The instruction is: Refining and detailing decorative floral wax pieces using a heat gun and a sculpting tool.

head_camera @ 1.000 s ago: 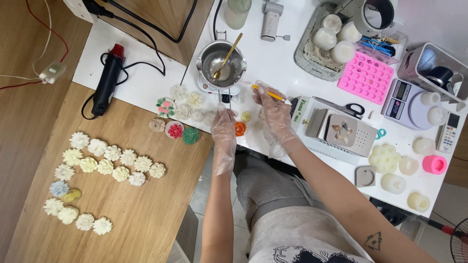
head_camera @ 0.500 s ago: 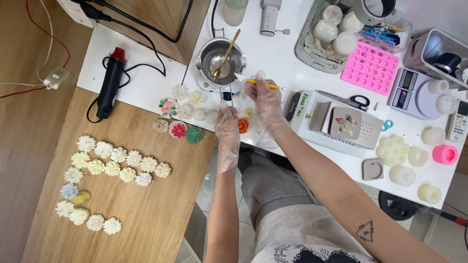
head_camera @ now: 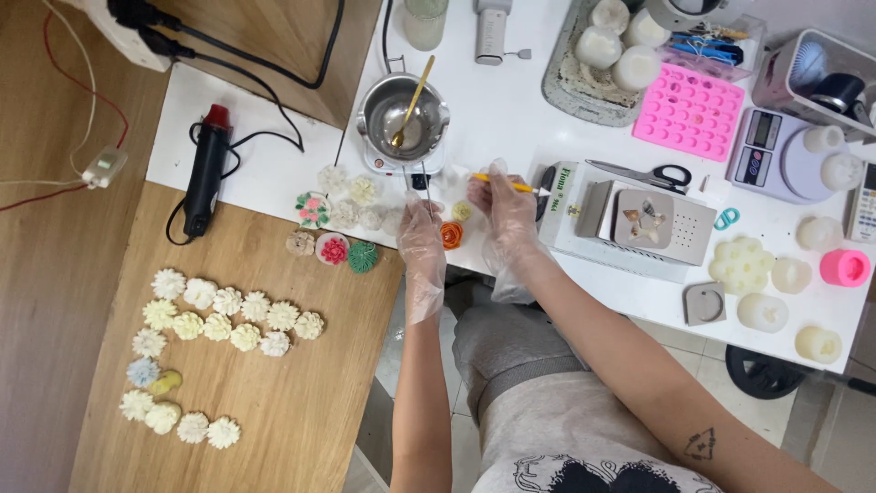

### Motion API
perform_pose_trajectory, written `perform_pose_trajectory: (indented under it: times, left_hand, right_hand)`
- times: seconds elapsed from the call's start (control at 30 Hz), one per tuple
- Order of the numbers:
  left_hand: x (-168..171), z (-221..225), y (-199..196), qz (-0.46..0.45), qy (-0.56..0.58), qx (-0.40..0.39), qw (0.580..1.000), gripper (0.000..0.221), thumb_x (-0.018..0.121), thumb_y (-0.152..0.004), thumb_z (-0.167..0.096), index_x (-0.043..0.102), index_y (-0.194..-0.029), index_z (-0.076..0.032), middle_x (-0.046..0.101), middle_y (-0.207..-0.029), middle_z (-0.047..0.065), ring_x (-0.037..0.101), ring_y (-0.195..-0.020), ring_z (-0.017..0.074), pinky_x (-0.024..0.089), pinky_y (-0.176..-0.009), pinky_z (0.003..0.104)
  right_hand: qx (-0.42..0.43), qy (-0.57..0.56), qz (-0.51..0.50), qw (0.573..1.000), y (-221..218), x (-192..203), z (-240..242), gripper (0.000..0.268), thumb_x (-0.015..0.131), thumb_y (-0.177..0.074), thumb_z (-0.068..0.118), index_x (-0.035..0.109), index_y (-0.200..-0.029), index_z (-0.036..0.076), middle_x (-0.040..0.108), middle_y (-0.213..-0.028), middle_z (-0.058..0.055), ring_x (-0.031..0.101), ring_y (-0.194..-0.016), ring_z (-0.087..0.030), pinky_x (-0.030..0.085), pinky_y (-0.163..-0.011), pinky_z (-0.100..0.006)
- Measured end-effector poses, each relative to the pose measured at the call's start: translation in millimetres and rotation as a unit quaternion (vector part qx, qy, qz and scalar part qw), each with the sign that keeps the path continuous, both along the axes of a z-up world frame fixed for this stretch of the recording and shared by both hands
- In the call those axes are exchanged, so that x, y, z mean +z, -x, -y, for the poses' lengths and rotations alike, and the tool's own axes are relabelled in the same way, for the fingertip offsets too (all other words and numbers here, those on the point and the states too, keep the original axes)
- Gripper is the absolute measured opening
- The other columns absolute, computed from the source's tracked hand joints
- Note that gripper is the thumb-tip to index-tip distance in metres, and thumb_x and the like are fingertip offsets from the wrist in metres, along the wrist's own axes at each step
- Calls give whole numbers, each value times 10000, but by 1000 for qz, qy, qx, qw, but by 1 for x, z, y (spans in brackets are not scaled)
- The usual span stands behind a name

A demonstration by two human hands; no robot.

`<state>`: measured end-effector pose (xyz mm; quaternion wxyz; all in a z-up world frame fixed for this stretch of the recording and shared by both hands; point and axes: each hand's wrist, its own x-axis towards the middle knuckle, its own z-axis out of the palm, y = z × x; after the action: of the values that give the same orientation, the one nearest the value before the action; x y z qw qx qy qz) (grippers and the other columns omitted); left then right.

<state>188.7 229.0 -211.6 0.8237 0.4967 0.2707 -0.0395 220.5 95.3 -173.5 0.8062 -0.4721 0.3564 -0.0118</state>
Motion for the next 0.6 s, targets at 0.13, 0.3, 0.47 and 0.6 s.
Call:
perform_pose_trajectory:
  times: [0.13, 0.3, 0.47, 0.6]
  left_hand:
    - [-45, -8, -6, 39, 40, 13, 998, 342, 531, -1085, -327, 626, -904, -53, 570, -826, -17, 477, -710, 54, 396, -614, 207]
    - [-71, -22, -3, 140, -298, -92, 940, 241, 506, -1043, -251, 593, -923, -62, 630, -914, 6, 536, -773, 54, 457, -649, 197]
    - [-74, -33, 3, 81, -75, -65, 992, 293, 550, -1094, -286, 641, -967, -39, 611, -829, 36, 531, -643, 101, 426, -543, 232]
    - [-28, -25, 3, -10, -43, 22, 999, 263, 581, -1063, -327, 598, -1066, -65, 621, -797, 84, 583, -484, 156, 465, -424, 257]
  right_hand:
    - [18, 1, -6, 1000, 46, 22, 26, 194, 732, -964, 198, 649, -1055, 48, 726, -946, -83, 712, -808, -162, 632, -788, -332]
    - [169, 93, 115, 974, 79, 98, 104, 240, 688, -989, 295, 615, -1030, 69, 748, -971, -100, 741, -879, -173, 656, -830, -360]
    - [92, 190, 118, 970, 85, 175, 185, 318, 738, -971, 366, 660, -1100, 86, 715, -983, -38, 693, -877, -125, 643, -882, -307]
    - [45, 206, 136, 968, 84, 172, 255, 306, 769, -993, 335, 664, -1134, 84, 693, -1043, 8, 659, -946, -73, 574, -904, -262]
